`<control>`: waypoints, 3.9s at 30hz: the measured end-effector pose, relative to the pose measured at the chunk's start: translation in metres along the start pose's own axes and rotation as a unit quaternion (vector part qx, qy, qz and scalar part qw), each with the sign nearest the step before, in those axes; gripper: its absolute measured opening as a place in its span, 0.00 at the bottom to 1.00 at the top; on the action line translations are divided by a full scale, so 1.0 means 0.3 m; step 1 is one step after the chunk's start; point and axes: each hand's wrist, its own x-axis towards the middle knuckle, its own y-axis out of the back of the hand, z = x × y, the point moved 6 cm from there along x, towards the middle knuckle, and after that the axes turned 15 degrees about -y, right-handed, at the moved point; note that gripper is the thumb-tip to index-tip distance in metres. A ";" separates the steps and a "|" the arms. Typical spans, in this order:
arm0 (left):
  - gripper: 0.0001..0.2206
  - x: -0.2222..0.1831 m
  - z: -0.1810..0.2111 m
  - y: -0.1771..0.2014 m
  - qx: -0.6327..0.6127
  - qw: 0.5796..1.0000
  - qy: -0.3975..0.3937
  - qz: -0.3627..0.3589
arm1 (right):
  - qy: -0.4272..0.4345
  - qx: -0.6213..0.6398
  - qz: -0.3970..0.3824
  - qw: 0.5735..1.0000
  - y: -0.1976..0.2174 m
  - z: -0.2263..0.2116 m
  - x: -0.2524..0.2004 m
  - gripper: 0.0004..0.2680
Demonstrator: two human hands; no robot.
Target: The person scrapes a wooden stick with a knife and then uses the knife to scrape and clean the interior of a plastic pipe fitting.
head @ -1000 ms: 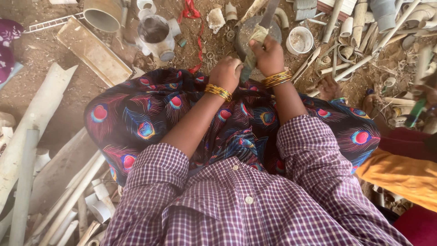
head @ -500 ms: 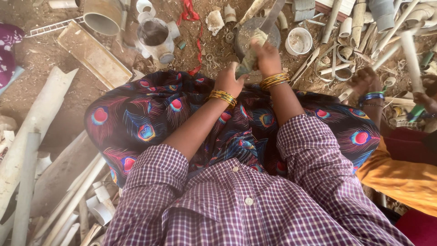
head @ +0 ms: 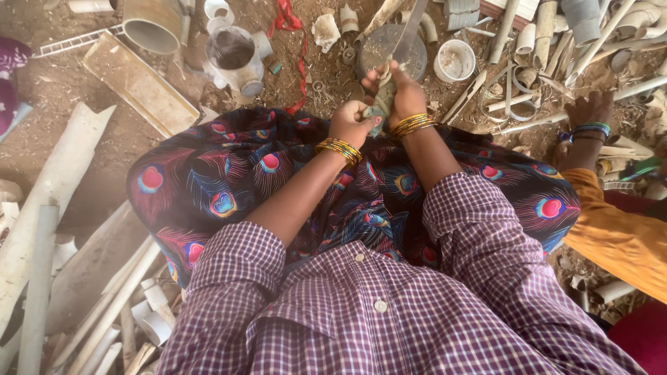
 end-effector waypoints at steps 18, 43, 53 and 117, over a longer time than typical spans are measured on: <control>0.05 0.019 0.005 0.012 -0.009 0.997 0.056 -0.053 | -0.084 0.013 -0.051 0.995 -0.054 0.026 -0.043 0.15; 0.20 -0.005 -0.155 -0.123 0.206 0.951 0.047 -0.225 | 0.081 -0.407 0.332 0.847 0.333 0.121 0.243 0.12; 0.08 0.202 -0.158 -0.037 0.260 0.956 0.113 -0.071 | 0.116 -0.507 0.397 0.756 0.473 0.086 0.385 0.15; 0.15 1.039 -0.502 0.018 0.137 0.963 0.136 -0.191 | -0.058 -0.295 0.247 0.921 0.334 0.131 0.249 0.04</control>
